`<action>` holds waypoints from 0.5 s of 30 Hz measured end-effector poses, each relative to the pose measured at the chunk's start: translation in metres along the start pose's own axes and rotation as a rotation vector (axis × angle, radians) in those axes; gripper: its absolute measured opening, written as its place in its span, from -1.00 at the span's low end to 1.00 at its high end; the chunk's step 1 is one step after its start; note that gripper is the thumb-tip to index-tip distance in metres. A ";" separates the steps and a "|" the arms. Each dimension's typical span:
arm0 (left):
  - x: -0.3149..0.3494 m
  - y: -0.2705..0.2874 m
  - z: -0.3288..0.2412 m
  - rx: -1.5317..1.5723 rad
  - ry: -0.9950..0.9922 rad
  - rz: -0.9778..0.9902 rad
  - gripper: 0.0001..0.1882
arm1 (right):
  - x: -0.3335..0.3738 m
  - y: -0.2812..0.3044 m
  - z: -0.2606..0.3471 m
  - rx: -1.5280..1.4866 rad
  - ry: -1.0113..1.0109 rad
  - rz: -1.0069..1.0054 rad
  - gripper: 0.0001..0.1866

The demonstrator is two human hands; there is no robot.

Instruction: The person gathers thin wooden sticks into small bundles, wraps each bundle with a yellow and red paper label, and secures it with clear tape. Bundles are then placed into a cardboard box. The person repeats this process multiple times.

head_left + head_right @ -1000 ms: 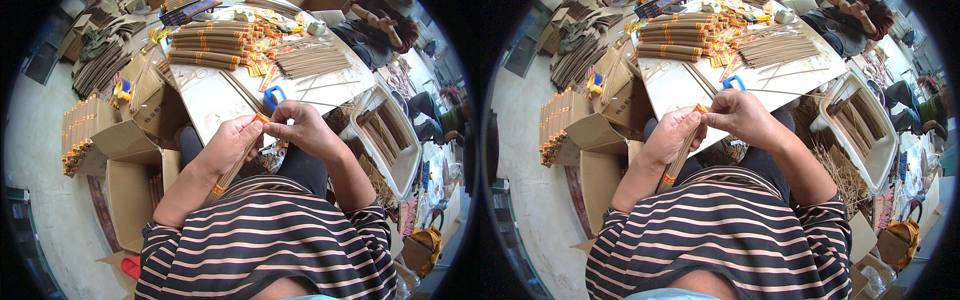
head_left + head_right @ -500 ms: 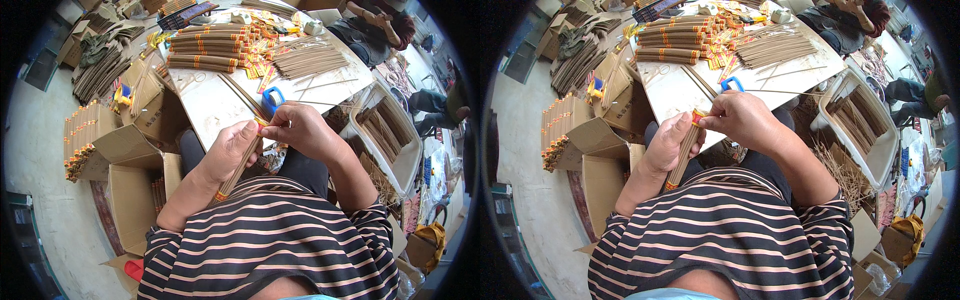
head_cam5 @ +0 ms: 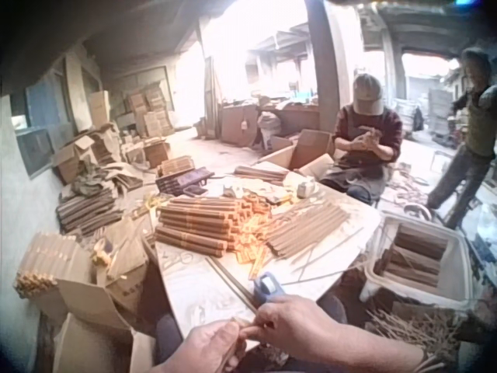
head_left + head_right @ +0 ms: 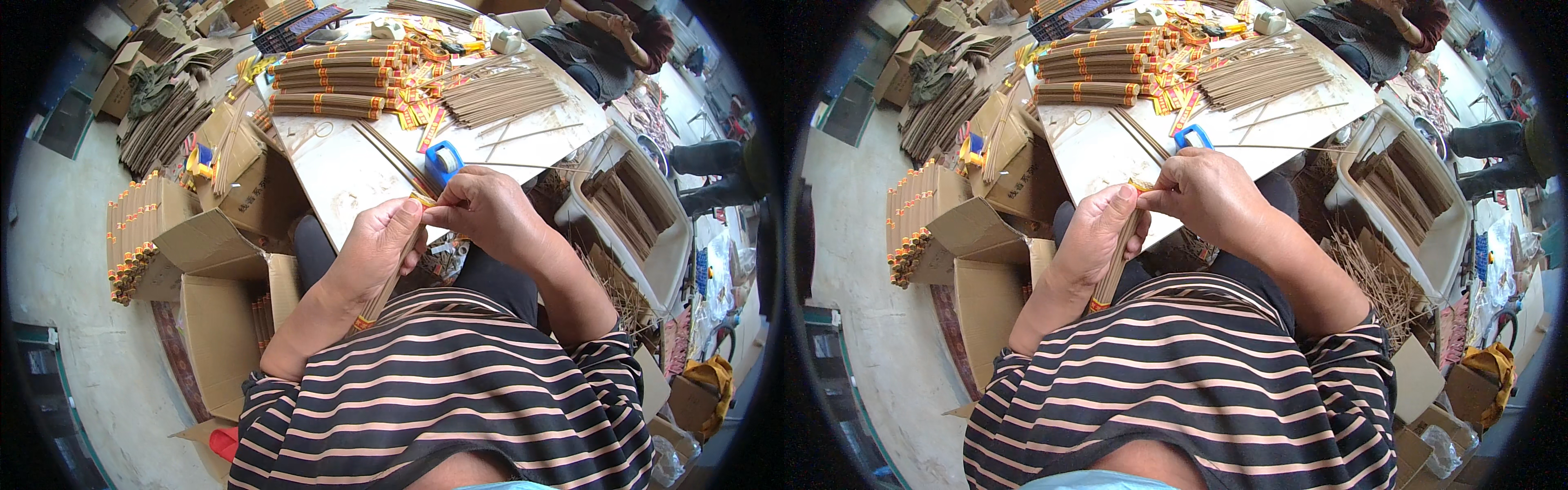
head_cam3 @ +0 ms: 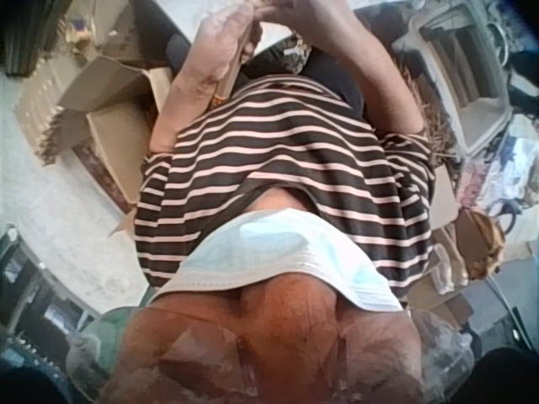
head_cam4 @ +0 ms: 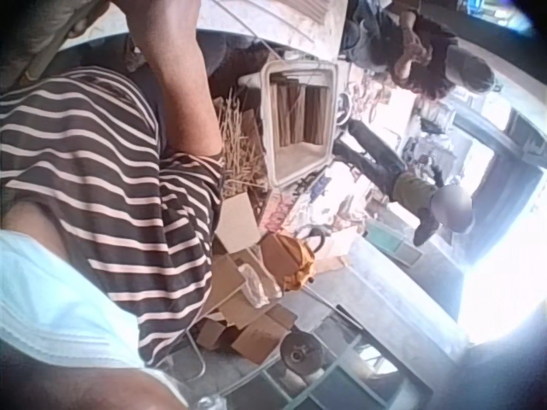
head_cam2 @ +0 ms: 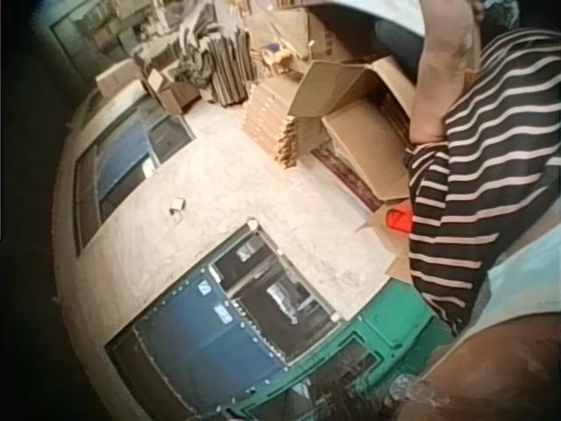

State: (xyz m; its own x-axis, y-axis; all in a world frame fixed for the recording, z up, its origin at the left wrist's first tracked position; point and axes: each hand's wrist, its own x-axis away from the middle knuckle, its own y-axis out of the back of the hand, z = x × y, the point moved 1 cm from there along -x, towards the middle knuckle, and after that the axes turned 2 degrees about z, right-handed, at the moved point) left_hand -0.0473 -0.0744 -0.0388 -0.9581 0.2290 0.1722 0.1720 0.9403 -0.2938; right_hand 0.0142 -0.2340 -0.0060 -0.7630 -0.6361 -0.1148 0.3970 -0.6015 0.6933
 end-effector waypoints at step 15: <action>0.006 0.001 -0.006 0.137 0.061 0.048 -0.59 | 0.000 -0.007 -0.010 -0.034 0.146 -0.146 -0.65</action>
State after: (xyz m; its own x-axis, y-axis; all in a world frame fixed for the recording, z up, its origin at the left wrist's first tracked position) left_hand -0.0512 -0.0706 -0.0321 -0.9330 0.2916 0.2107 0.1801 0.8857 -0.4279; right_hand 0.0163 -0.2350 -0.0182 -0.7329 -0.6026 -0.3157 0.3065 -0.7068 0.6376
